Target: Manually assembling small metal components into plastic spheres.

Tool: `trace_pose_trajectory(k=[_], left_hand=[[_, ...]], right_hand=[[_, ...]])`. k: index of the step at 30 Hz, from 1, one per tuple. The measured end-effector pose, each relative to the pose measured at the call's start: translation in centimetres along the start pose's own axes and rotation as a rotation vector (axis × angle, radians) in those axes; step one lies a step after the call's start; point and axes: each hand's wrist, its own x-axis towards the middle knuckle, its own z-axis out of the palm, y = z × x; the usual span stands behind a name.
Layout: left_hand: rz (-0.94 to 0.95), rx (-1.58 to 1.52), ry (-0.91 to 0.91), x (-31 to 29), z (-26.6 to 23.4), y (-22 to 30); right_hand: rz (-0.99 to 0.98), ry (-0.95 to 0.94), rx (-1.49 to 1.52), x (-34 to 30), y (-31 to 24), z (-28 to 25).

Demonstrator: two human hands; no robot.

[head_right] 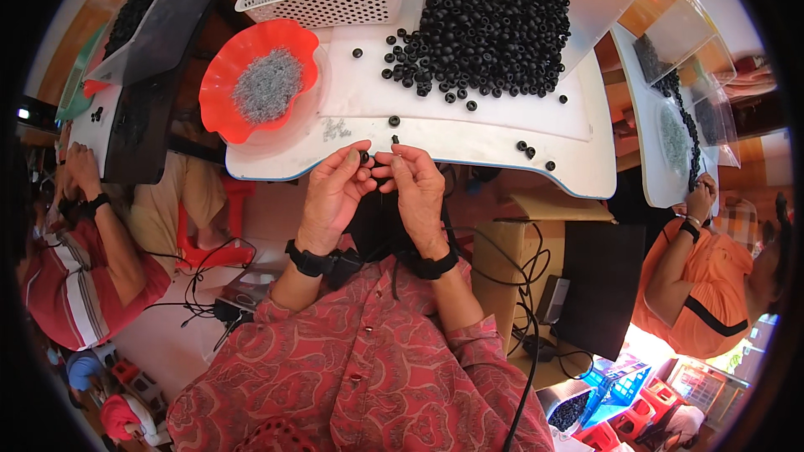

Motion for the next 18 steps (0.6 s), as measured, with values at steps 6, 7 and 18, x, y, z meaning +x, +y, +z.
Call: trace_pose_trajectory(k=[6,7,18], left_hand=[[-0.023,-0.065,-0.031,-0.7,-0.3,-0.2],[-0.032,-0.071,-0.034,-0.8,-0.2,-0.3],[-0.060,-0.099,-0.058,-1.9,1.0,-0.9]], right_hand=[[-0.080,0.003,-0.050,-1.3,-1.6,0.5],[-0.108,-0.003,-0.057,-1.5,-1.7,0.6],[-0.168,-0.094,-0.018,-1.7,-1.2,0.1]])
